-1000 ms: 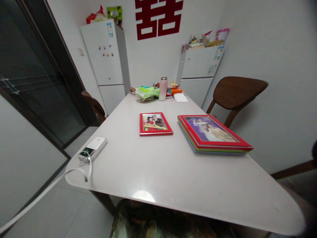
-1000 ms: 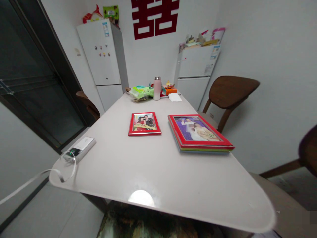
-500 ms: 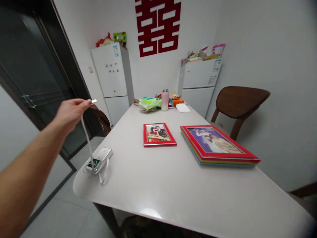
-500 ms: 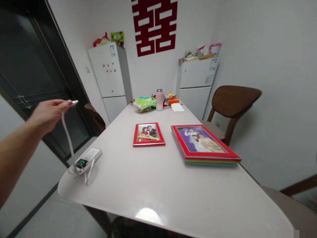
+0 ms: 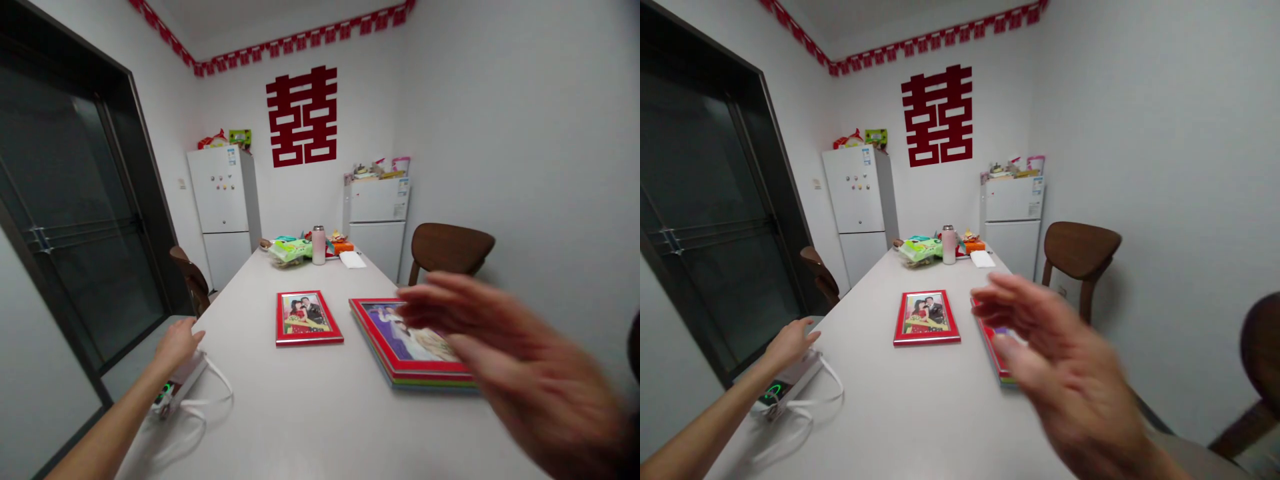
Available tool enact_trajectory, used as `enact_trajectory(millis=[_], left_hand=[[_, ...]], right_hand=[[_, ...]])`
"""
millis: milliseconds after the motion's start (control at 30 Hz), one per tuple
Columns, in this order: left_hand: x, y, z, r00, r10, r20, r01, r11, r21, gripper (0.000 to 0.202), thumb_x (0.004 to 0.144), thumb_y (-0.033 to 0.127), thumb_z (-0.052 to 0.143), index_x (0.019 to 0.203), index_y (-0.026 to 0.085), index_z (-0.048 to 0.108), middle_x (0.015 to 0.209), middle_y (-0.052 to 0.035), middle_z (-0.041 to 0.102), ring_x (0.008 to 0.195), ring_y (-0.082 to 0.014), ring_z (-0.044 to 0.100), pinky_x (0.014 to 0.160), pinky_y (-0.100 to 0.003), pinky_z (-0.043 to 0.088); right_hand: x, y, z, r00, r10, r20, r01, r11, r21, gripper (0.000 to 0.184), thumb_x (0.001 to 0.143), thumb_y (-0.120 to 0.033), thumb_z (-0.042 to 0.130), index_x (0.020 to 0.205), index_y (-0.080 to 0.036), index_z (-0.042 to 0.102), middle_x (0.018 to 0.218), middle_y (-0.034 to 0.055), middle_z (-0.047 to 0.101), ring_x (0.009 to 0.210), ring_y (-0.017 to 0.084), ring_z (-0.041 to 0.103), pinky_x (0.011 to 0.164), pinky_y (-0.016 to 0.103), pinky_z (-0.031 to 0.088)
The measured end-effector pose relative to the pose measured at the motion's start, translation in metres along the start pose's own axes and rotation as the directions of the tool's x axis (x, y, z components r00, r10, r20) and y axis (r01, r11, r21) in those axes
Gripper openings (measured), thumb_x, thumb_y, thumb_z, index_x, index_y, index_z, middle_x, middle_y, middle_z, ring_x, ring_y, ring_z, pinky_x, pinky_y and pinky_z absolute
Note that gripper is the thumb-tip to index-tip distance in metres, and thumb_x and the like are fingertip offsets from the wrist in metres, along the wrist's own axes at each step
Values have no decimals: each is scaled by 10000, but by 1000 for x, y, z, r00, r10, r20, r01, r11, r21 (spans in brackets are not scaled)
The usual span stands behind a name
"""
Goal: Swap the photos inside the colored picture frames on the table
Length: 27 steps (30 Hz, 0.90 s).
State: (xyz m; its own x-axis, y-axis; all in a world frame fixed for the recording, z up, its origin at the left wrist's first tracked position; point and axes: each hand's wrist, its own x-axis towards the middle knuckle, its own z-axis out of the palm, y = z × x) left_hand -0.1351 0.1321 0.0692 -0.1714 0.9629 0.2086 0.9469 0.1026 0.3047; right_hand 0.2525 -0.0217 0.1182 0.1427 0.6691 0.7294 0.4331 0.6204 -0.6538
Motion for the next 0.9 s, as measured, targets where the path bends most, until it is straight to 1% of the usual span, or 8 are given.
enact_trajectory(millis=[67,167,333,467,600,733,833,900], left_hand=[[-3,23,4,997,65,-28,-67,996,-55,306,794,290,482,1062,143,465,1122,-80,489,1030,-212,459,867,-418,361],[-10,72,32,986,168,-22,-169,972,-166,321,795,295,481,1083,157,451,1122,-68,499,1019,-197,472,872,-399,364],[-21,137,100,983,180,43,-156,932,-328,280,804,305,473,1048,167,476,1067,-53,519,905,-176,532,763,-386,444],[-31,151,119,987,140,74,-97,903,-419,267,797,301,482,1023,159,489,1060,-52,524,931,-183,519,794,-403,420],[-50,138,109,991,63,121,9,855,-518,310,753,254,507,1019,96,489,1050,-138,549,983,-227,500,849,-359,362],[-77,126,95,970,88,229,93,732,-675,408,713,304,507,1039,63,470,951,-146,618,829,-228,583,708,-297,436],[-96,131,83,953,174,248,101,589,-802,444,702,397,508,1035,103,498,983,-109,627,870,-219,581,724,-273,443],[-107,141,72,945,219,241,106,495,-862,471,702,459,494,1045,137,510,1060,-92,598,955,-219,548,778,-275,429]], right_hand=[[23,11,38,964,71,256,-39,991,-129,402,705,-358,488,1088,-241,513,1038,63,581,882,209,554,734,367,458],[28,60,91,873,341,349,-200,903,-380,427,714,-305,447,1104,-138,499,1101,112,547,962,215,515,812,342,407],[27,134,134,817,531,225,-365,779,-510,325,700,-250,458,986,-133,557,976,138,607,942,235,530,812,341,375],[22,155,141,798,595,93,-477,719,-505,344,673,-231,469,973,-92,562,903,194,616,931,322,525,784,460,362],[6,155,140,796,605,9,-565,749,-347,407,702,-244,435,1078,-101,499,932,153,623,911,256,559,771,363,422],[-5,127,129,789,613,-34,-614,789,-24,527,761,-347,384,1223,-99,332,935,87,634,826,191,603,680,284,490],[-9,88,118,833,550,-52,-499,789,359,632,703,-364,509,1246,-114,302,997,76,609,891,191,577,749,295,484],[-13,62,112,885,463,-57,-407,826,389,595,693,-327,535,1226,-143,343,1057,78,574,921,186,559,789,306,469]])
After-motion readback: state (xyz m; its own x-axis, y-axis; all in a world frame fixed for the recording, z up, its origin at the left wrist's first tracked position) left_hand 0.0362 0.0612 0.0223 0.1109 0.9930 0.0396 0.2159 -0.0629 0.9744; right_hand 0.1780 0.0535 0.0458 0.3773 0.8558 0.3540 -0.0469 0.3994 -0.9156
